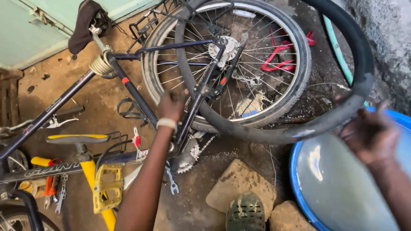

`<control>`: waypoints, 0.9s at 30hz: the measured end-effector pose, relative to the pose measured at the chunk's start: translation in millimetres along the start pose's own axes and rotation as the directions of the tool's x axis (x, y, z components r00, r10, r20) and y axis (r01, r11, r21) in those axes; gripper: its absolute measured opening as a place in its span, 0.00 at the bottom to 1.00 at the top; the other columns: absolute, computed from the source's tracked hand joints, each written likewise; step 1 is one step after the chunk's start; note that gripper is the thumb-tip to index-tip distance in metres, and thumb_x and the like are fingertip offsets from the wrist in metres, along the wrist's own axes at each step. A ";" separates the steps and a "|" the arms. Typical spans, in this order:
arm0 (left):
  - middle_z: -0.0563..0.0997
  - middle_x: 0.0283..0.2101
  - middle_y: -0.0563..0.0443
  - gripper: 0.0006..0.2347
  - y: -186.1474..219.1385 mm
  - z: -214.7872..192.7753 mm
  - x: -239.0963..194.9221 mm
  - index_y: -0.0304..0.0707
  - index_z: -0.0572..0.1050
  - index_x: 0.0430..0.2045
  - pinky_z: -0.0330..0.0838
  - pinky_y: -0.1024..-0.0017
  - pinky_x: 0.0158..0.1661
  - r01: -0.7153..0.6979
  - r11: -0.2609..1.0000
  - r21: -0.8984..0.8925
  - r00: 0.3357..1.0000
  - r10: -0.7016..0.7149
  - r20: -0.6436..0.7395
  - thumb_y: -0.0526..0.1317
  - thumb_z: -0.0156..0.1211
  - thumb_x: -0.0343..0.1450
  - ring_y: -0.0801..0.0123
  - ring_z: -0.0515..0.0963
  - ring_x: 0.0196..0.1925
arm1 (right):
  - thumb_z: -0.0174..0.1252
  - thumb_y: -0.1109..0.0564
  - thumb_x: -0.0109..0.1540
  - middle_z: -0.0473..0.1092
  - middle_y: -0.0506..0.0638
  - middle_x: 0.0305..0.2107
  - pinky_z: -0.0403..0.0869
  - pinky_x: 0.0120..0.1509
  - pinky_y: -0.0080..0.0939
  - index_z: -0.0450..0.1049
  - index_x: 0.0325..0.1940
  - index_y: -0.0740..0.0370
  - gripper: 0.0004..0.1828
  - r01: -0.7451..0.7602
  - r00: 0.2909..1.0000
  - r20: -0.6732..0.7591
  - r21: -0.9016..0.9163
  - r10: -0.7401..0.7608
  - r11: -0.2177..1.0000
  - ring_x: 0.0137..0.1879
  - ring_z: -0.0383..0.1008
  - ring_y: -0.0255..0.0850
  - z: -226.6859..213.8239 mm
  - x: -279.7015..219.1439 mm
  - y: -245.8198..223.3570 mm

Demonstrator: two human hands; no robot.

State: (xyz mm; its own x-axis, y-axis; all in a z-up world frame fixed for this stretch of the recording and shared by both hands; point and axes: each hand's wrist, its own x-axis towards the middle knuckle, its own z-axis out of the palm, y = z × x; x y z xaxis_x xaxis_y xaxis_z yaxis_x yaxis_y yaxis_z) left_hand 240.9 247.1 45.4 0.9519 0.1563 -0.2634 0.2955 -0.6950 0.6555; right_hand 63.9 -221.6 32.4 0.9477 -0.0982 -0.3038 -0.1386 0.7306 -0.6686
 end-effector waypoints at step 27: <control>0.74 0.54 0.29 0.27 4.5 28.6 22.5 0.26 0.55 0.58 0.74 0.42 0.56 0.054 0.851 0.522 0.996 -0.008 -0.090 0.43 0.56 0.69 0.32 0.78 0.56 | 0.73 0.59 0.51 0.74 0.55 0.44 0.82 0.52 0.65 0.75 0.50 0.61 0.25 -0.083 0.886 -0.461 -0.037 0.057 0.996 0.49 0.78 0.52 75.2 63.5 146.8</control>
State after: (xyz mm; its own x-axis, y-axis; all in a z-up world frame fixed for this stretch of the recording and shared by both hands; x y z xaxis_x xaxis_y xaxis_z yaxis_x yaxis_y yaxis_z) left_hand 261.3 227.4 22.2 0.9528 0.2245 -0.2043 0.2611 -0.9494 0.1746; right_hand 125.3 -69.7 -34.0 0.6990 -0.3563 -0.6200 -0.2277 0.7109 -0.6654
